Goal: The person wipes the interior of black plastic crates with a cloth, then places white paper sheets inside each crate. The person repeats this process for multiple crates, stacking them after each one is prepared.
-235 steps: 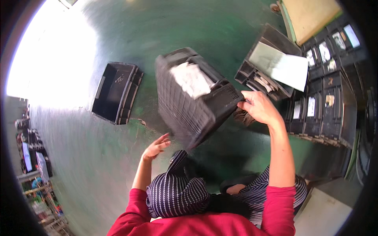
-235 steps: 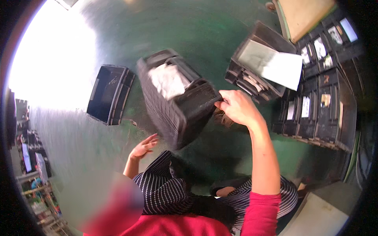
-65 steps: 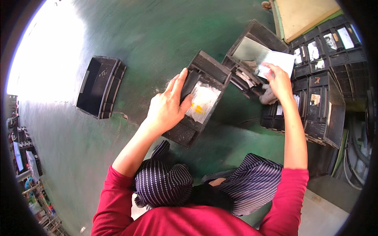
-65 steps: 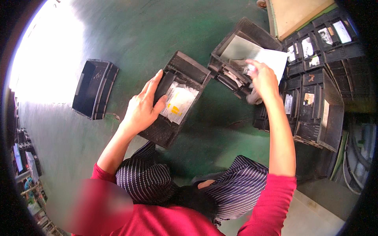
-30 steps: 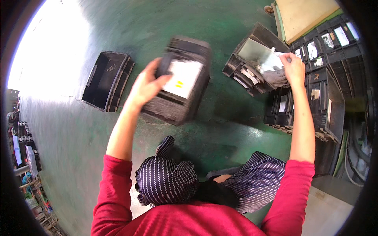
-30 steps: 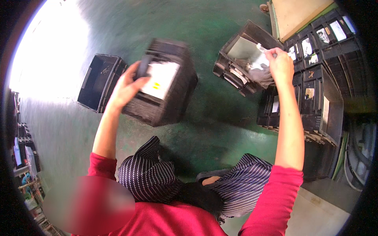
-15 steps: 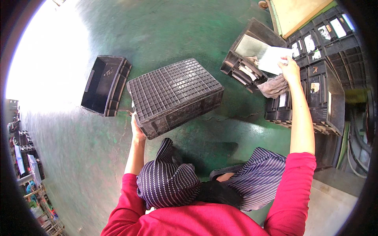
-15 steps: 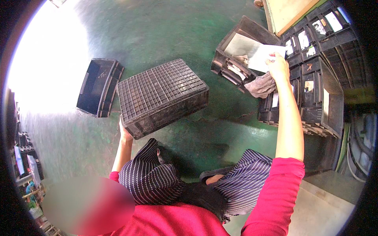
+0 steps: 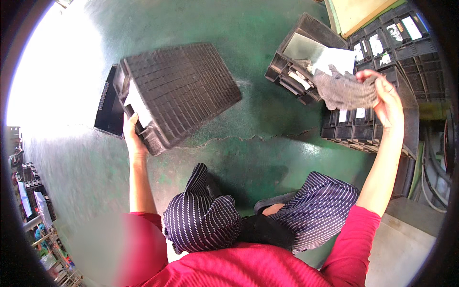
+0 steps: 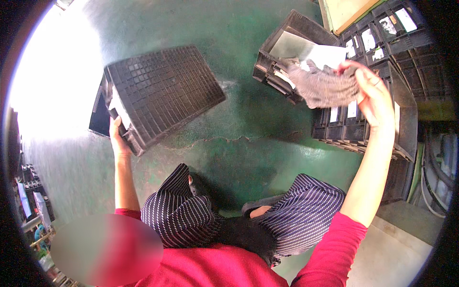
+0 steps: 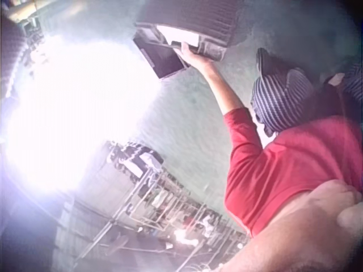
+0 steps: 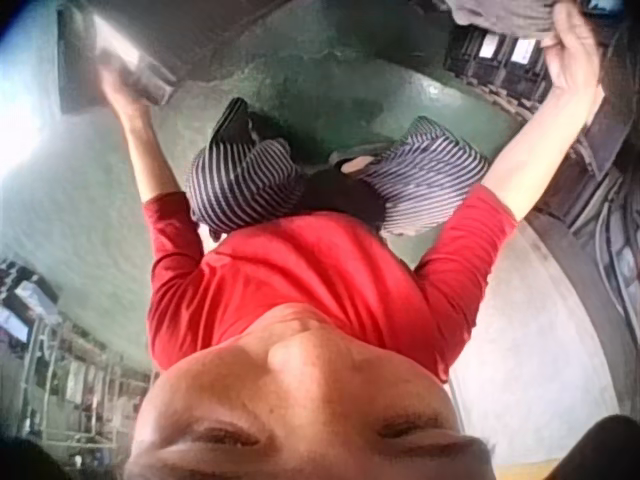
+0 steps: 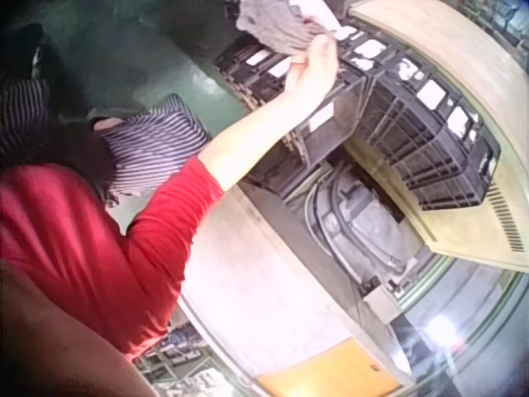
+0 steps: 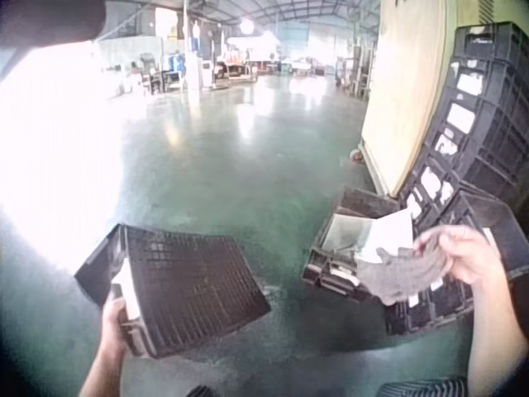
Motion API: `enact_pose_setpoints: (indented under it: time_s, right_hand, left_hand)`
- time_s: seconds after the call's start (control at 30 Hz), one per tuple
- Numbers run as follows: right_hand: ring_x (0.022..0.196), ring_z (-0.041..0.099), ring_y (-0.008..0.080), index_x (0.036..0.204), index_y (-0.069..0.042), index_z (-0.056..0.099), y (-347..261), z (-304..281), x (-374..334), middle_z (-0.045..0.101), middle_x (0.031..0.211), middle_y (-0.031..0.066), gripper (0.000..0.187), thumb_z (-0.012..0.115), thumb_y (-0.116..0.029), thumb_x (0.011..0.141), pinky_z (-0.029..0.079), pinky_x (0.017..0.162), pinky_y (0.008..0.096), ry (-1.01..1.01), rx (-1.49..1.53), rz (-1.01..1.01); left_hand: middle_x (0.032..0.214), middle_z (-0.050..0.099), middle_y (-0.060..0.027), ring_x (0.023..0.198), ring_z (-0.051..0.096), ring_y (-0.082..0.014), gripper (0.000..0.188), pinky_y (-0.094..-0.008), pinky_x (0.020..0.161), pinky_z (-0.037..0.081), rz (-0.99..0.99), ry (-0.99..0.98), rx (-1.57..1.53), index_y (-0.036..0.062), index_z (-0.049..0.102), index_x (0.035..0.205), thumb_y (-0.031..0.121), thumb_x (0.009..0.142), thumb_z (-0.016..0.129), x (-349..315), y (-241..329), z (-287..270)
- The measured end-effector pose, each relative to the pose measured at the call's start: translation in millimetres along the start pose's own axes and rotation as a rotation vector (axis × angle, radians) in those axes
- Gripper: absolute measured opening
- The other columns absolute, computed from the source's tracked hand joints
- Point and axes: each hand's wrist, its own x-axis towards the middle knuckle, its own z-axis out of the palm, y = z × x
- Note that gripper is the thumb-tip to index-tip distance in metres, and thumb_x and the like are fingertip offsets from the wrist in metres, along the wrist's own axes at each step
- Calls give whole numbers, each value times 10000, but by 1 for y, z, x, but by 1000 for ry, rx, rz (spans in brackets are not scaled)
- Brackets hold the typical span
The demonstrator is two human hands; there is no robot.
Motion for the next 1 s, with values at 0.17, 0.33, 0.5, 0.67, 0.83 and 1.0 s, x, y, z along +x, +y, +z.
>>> enact_pose_setpoints:
  time_s: [0.17,0.33,0.5,0.67,0.83,1.0]
  right_hand:
    - [788,614,93,1047,-19,677,24,-1,-34,687,912,32,285,613,-262,915,496,743,277,227,-395,116]
    - [848,645,112,1046,-28,660,37,-40,-46,683,972,40,302,587,-298,933,524,731,289,302,-1246,365]
    - [878,638,121,1068,-40,652,33,-28,-75,680,1004,39,320,611,-319,919,497,798,296,583,-422,316]
    - [960,617,126,1092,-80,651,1,-13,-75,665,1060,29,264,573,-285,944,467,890,294,482,-98,73]
    - [1020,597,148,1181,-58,601,-40,19,-57,638,1124,47,353,559,-319,946,478,897,323,428,11,20]
    - [1019,593,154,1191,-55,599,-13,67,13,628,1137,57,398,575,-356,933,475,889,324,417,1,37]
  left_hand:
    - [1193,593,-179,1008,629,-249,675,-346,892,484,798,-533,1040,-5,450,1297,124,697,730,-17,37,28]
    - [790,566,0,748,598,-179,710,-306,673,470,1002,-1298,1178,151,444,1333,212,686,729,-26,-10,50]
    - [956,561,57,768,542,-100,631,-270,676,413,1283,-1425,1215,249,420,1365,203,768,622,-25,-67,35]
    - [1056,538,44,817,523,-111,608,-297,762,426,1426,-1566,1206,314,377,1365,193,803,577,-18,-107,17]
    - [1174,510,15,1131,470,-179,634,-449,985,347,1183,-1398,1466,282,416,1338,160,754,630,5,-126,-7]
    - [1388,420,-47,1357,306,-264,710,-587,1091,200,743,-934,1517,213,422,1357,123,696,669,0,-117,-25]
